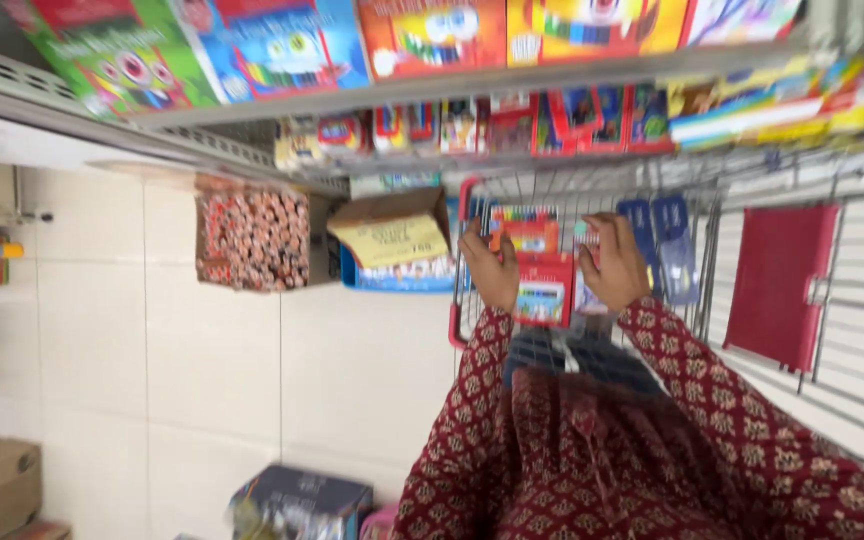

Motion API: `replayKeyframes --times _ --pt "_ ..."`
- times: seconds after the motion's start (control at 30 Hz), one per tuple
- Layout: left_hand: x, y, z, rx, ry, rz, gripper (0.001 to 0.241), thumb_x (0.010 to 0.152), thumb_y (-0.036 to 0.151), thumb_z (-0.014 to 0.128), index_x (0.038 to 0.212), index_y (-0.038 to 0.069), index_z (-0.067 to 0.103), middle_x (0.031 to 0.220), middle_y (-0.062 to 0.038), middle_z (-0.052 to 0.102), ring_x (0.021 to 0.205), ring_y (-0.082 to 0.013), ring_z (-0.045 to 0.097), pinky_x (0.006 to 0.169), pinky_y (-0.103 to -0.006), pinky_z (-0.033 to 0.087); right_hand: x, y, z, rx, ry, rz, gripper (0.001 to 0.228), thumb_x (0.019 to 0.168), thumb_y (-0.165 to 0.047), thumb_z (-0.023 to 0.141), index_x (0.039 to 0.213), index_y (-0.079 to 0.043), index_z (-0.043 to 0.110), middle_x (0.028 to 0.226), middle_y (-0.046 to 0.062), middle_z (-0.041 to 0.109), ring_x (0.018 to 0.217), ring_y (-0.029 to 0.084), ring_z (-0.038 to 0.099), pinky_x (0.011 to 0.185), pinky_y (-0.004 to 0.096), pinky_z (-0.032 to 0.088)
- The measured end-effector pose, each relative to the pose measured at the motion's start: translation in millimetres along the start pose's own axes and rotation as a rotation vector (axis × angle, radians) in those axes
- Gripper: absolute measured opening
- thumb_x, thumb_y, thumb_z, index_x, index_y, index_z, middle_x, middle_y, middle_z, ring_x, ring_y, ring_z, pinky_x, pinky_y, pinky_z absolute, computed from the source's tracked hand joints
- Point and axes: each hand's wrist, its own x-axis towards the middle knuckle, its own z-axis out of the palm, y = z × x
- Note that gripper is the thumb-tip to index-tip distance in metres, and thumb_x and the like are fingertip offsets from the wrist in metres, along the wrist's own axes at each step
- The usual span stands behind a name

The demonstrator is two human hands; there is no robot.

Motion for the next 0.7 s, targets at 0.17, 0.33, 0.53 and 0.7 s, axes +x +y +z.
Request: replayKeyframes --times 0.17,0.33,0.53,0.7 --pt "31.2 97.7 -24.7 -0.106 0.113 0.214 0.039 0.098 0.011 0.065 0.132 -0.001 0.051 0.123 -0.017 0.055 0.099 -0.0271 0.064 0.073 -0.0333 0.058 44.1 -56.2 -49.8 -0.008 0.159 -0.175 0.036 0.093 -0.003 0.068 0.128 -0.003 0.058 0.127 0.017 0.057 0.105 0.034 0.065 0.085 0.04 0.056" --pt "57.2 184.8 -45.2 -0.272 0.146 0.365 0.03 0.102 0.011 0.062 0.129 0.0 0.053 0.119 -0.014 0.055 0.099 -0.0209 0.065 0.076 -0.0329 0.058 81.6 -111.3 -103.1 -0.138 0.404 -0.496 0.036 0.086 0.001 0.071 0.119 -0.003 0.06 0.12 0.014 0.06 0.103 0.035 0.064 0.083 0.043 0.053" --pt "81.6 266.4 -70.4 -0.313 0.24 0.545 0.023 0.101 0.009 0.062 0.121 0.0 0.057 0.114 -0.013 0.059 0.1 -0.0227 0.066 0.077 -0.0338 0.056 103.4 -159.4 -151.5 -0.16 0.538 -0.642 0.033 0.084 0.001 0.073 0.114 0.001 0.059 0.117 0.015 0.06 0.104 0.034 0.063 0.086 0.044 0.053" --pt "111.9 314.3 -88.9 -0.211 0.49 0.729 0.023 0.098 0.01 0.061 0.118 -0.001 0.057 0.118 -0.016 0.059 0.116 -0.0303 0.057 0.102 -0.0464 0.045 133.3 -193.7 -191.6 -0.202 0.642 -0.765 0.034 0.081 0.003 0.072 0.112 0.0 0.059 0.117 0.016 0.06 0.109 0.036 0.062 0.093 0.046 0.052"
